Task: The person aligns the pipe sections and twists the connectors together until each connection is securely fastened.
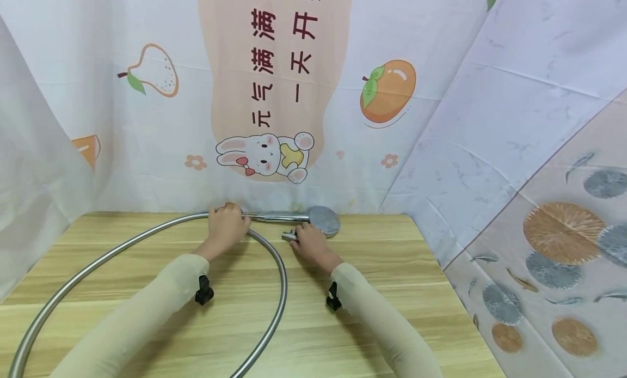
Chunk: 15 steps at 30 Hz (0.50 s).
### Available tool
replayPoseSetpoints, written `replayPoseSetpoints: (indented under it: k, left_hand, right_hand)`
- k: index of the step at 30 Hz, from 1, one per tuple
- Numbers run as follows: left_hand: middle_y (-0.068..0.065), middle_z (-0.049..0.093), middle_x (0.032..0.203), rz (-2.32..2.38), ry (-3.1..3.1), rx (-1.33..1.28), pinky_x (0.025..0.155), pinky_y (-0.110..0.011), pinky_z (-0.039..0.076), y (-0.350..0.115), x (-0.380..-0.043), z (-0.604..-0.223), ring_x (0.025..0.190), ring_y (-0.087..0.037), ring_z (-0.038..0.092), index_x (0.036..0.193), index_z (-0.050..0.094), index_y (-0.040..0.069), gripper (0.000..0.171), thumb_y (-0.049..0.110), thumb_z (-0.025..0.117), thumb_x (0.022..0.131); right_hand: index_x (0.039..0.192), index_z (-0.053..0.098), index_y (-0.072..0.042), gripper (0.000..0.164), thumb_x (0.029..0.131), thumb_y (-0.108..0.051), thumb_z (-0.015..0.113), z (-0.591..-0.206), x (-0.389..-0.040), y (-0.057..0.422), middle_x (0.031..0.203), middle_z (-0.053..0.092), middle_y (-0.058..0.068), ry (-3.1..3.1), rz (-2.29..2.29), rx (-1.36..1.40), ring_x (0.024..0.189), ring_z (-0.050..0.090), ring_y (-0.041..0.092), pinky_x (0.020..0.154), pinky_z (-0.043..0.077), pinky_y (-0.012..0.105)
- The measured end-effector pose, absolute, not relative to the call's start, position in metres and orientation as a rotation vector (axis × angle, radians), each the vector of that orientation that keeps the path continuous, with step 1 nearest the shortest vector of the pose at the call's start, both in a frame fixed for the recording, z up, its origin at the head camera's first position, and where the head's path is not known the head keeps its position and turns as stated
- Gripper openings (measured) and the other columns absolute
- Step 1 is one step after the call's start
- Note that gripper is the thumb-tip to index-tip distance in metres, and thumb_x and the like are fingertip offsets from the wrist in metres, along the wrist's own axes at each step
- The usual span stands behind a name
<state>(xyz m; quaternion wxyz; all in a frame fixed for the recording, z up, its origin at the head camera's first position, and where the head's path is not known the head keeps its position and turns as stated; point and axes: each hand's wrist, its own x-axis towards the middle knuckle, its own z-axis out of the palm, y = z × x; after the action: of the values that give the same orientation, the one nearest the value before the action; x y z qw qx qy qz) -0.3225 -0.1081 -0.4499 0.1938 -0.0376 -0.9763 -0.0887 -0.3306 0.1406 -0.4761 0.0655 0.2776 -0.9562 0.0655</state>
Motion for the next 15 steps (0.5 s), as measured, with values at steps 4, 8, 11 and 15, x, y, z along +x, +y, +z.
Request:
replayPoseSetpoints:
  k: [4,8,11,15]
  left_hand:
    - [-0.038,0.065,0.113,-0.179,-2.818,-0.054,0.092,-0.058,0.047,-0.105,-0.32,-0.457,0.096,-0.046,0.069,0.121,0.056,-0.023,0.06,0.033,0.057,0.098]
    - [-0.035,0.066,0.118,-0.191,-2.89,-0.036,0.098,-0.061,0.045,-0.099,-0.317,-0.462,0.102,-0.047,0.067,0.131,0.051,-0.02,0.064,0.037,0.051,0.101]
    - [-0.031,0.065,0.122,-0.216,-2.937,-0.03,0.1,-0.062,0.043,-0.096,-0.316,-0.465,0.109,-0.048,0.065,0.135,0.054,-0.011,0.06,0.04,0.049,0.102]
    - [-0.032,0.062,0.129,-0.252,-2.982,-0.026,0.101,-0.059,0.043,-0.091,-0.314,-0.467,0.115,-0.047,0.062,0.145,0.048,-0.003,0.064,0.045,0.048,0.103]
  right_hand:
    - [0.106,0.064,0.0,0.029,0.1,-0.028,0.068,-0.475,-0.331,0.14,0.099,0.063,0.014,-2.896,0.179,0.833,0.082,0.059,0.025,0.069,0.054,0.04]
    - [0.106,0.064,0.0,0.029,0.1,-0.028,0.068,-0.475,-0.331,0.14,0.099,0.063,0.014,-2.902,0.176,0.826,0.082,0.059,0.025,0.069,0.054,0.04]
    - [0.107,0.064,0.0,0.029,0.099,-0.028,0.068,-0.476,-0.331,0.14,0.099,0.063,0.013,-2.902,0.176,0.827,0.081,0.059,0.024,0.069,0.053,0.04]
    - [0.108,0.064,-0.001,0.029,0.1,-0.029,0.068,-0.477,-0.331,0.14,0.099,0.063,0.013,-2.897,0.175,0.828,0.082,0.059,0.023,0.069,0.053,0.039]
